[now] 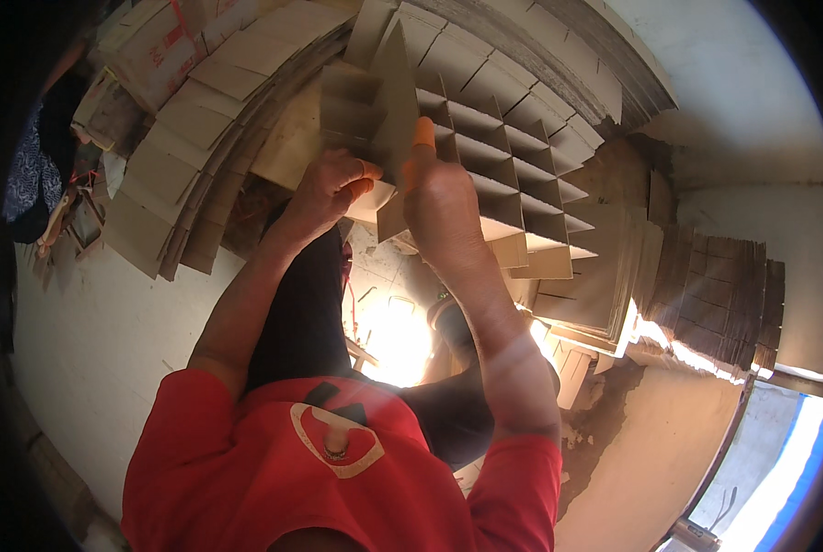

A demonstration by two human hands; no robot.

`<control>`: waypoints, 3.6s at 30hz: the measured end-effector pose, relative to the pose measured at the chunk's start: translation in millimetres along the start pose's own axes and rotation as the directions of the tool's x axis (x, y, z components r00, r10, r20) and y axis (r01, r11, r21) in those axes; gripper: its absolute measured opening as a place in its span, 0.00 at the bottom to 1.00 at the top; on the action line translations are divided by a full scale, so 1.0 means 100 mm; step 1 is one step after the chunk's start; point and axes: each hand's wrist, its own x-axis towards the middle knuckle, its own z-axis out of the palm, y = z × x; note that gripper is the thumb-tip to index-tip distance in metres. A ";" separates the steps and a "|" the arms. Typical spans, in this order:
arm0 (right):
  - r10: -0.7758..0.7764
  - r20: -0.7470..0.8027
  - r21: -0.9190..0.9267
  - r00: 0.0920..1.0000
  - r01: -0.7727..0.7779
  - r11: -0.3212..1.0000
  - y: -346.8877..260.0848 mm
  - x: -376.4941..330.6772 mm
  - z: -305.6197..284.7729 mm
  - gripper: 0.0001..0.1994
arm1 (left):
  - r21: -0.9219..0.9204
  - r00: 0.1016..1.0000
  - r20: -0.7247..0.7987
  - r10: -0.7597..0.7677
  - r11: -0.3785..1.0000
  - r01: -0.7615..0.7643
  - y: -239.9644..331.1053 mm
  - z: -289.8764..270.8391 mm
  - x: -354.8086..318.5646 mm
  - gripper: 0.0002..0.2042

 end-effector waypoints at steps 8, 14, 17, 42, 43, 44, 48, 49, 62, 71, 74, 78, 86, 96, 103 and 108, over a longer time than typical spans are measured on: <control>-0.067 0.086 0.017 0.994 0.065 0.998 -0.05 0.09 -0.08 0.13 | 0.023 1.000 0.014 -0.006 1.000 0.005 -0.02 0.01 -0.01 0.04; 0.074 0.280 0.165 0.957 -0.124 0.979 0.01 0.22 0.02 0.11 | 0.012 1.000 -0.002 0.016 1.000 -0.016 -0.02 0.04 0.04 0.05; 0.107 0.374 0.087 0.921 -0.150 0.985 -0.03 0.39 -0.06 0.10 | 0.012 1.000 0.000 0.011 1.000 -0.011 -0.04 0.04 0.04 0.06; 0.136 0.292 -0.068 0.947 -0.122 0.990 0.05 -0.13 0.11 0.20 | 0.085 0.998 0.048 -0.026 0.996 0.022 0.07 0.04 0.05 0.07; 0.098 0.243 0.056 0.965 -0.115 0.992 0.12 -0.14 0.09 0.18 | 0.084 0.999 0.040 -0.031 0.996 0.028 0.06 0.06 0.05 0.06; 0.066 0.187 0.177 0.980 -0.100 0.979 0.21 -0.13 0.05 0.16 | 0.081 0.999 0.032 -0.034 0.996 0.031 0.06 0.07 0.06 0.05; 0.310 0.113 0.245 0.944 -0.329 0.912 0.16 -0.26 -0.10 0.12 | 0.106 0.998 0.063 -0.030 0.994 0.023 0.06 0.03 0.06 0.05; 0.324 0.155 0.179 0.933 -0.349 0.920 0.16 -0.33 -0.07 0.13 | 0.149 0.998 0.064 -0.008 0.989 -0.002 0.06 0.02 0.06 0.05; 0.375 0.094 -0.115 0.922 -0.364 0.924 0.23 -0.58 0.42 0.07 | 0.287 0.982 0.190 -0.014 0.957 -0.041 0.18 0.06 0.11 0.07; 0.351 0.093 -0.002 0.932 -0.352 0.936 0.23 -0.63 0.36 0.08 | 0.023 0.952 0.195 -0.236 0.971 0.237 0.12 -0.06 0.14 0.07; 0.438 0.142 -0.118 0.888 -0.424 0.898 0.31 -0.67 0.44 0.09 | -0.280 0.893 0.255 -0.370 0.856 0.435 -0.04 -0.30 0.07 0.11; 0.419 0.127 0.038 0.899 -0.426 0.904 0.35 -0.65 0.49 0.08 | -0.651 0.756 0.367 -0.542 0.431 0.625 -0.54 -0.26 -0.16 0.15; 0.197 -0.040 0.252 0.980 -0.181 0.951 0.55 -0.69 0.56 0.06 | -0.370 0.393 0.779 -0.489 0.147 0.917 -0.69 0.19 0.07 0.18; 0.371 0.169 0.024 0.913 -0.380 0.925 0.50 -0.70 0.46 0.10 | -0.577 0.512 0.566 -0.646 0.132 0.806 -1.00 0.46 -0.01 0.16; 0.472 0.305 -0.005 0.827 -0.495 0.869 0.64 -0.86 0.79 0.15 | -0.227 0.406 0.545 -0.733 0.337 0.914 -1.05 0.52 0.19 0.10; 0.208 0.774 -0.122 0.598 -0.182 0.976 0.69 -0.91 0.54 0.16 | 0.245 0.436 0.545 -0.716 0.634 0.734 -1.17 0.29 0.23 0.07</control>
